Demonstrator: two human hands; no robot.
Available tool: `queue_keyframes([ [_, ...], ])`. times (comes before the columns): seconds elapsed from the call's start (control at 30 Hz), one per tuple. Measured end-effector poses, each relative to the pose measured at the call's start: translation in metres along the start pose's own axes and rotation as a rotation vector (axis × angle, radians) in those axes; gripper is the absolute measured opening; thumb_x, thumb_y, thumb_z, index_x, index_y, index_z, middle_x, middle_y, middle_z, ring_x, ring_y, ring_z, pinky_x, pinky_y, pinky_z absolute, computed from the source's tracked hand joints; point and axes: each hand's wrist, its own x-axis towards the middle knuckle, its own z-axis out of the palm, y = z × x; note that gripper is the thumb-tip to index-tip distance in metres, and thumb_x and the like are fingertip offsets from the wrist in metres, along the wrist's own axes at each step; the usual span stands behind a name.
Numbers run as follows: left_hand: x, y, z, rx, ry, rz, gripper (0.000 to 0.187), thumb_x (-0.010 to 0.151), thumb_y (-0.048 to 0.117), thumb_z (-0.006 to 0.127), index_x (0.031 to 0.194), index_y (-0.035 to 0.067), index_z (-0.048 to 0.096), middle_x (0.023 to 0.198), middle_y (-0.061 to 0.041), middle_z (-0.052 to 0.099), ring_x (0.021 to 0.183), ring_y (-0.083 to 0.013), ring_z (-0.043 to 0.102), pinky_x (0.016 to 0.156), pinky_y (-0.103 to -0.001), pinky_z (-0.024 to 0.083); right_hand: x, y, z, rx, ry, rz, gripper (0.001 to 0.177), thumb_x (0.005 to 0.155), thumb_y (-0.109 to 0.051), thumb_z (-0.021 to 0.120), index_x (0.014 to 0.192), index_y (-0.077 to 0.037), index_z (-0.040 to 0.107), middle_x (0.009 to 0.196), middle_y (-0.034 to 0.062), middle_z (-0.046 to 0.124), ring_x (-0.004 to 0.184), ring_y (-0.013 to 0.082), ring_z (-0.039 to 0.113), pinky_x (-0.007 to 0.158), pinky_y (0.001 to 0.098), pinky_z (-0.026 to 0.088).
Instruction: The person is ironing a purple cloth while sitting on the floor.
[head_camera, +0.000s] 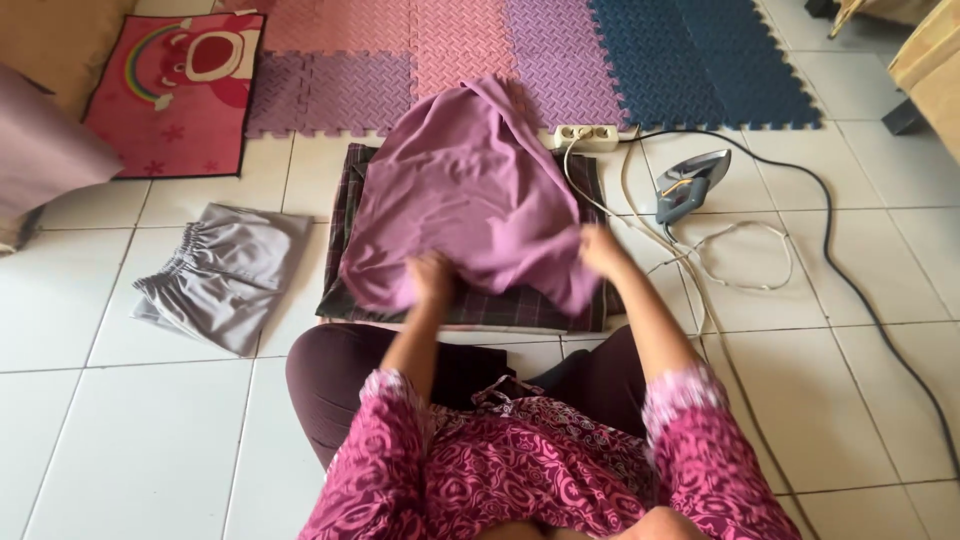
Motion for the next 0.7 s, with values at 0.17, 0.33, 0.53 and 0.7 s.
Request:
queue_keyframes([
  [0.17,0.039,-0.119,-0.095,-0.23,0.524,-0.409,0.021,0.086,0.02,0.065,0.103,0.01,0.074,0.111,-0.004,0.074,0.112,-0.022,0.067,0.113,-0.059,0.03,0.035,0.01,-0.071,0.173,0.795,-0.592,0.037,0.083,0.009,0.056,0.112,-0.006,0.075,0.108,0.0122,0.075,0.1,0.0261,0.072,0.088,0.0339,0.055],
  [0.33,-0.061,-0.181,-0.232,-0.732,0.746,-0.072,0.021,0.068,0.001,0.066,0.082,0.011,0.078,0.094,-0.004,0.077,0.104,-0.0233,0.069,0.117,-0.065,0.02,-0.083,-0.019,-0.115,0.306,0.776,-0.894,0.011,0.092,0.007,0.064,0.097,-0.002,0.065,0.135,0.0117,0.067,0.134,0.0265,0.058,0.116,0.0392,0.044],
  [0.53,-0.147,-0.21,-0.187,-1.36,0.228,0.106,0.022,0.07,0.002,0.071,0.091,0.0,0.072,0.088,-0.007,0.075,0.083,-0.0159,0.068,0.08,-0.034,0.055,-0.181,0.047,-0.114,0.533,0.267,-0.678,0.021,0.107,-0.01,0.054,0.098,-0.003,0.071,0.122,0.0121,0.072,0.131,0.0286,0.061,0.137,0.0495,0.025],
  [0.7,-0.181,-0.218,-0.172,-1.497,-0.088,0.103,0.02,0.082,0.005,0.072,0.101,0.0,0.077,0.09,-0.007,0.079,0.084,-0.0122,0.069,0.078,-0.028,0.056,-0.233,0.045,-0.109,0.291,-0.092,-0.653,0.014,0.092,-0.01,0.065,0.089,-0.006,0.078,0.096,0.0103,0.084,0.113,0.0282,0.077,0.133,0.0467,0.016],
])
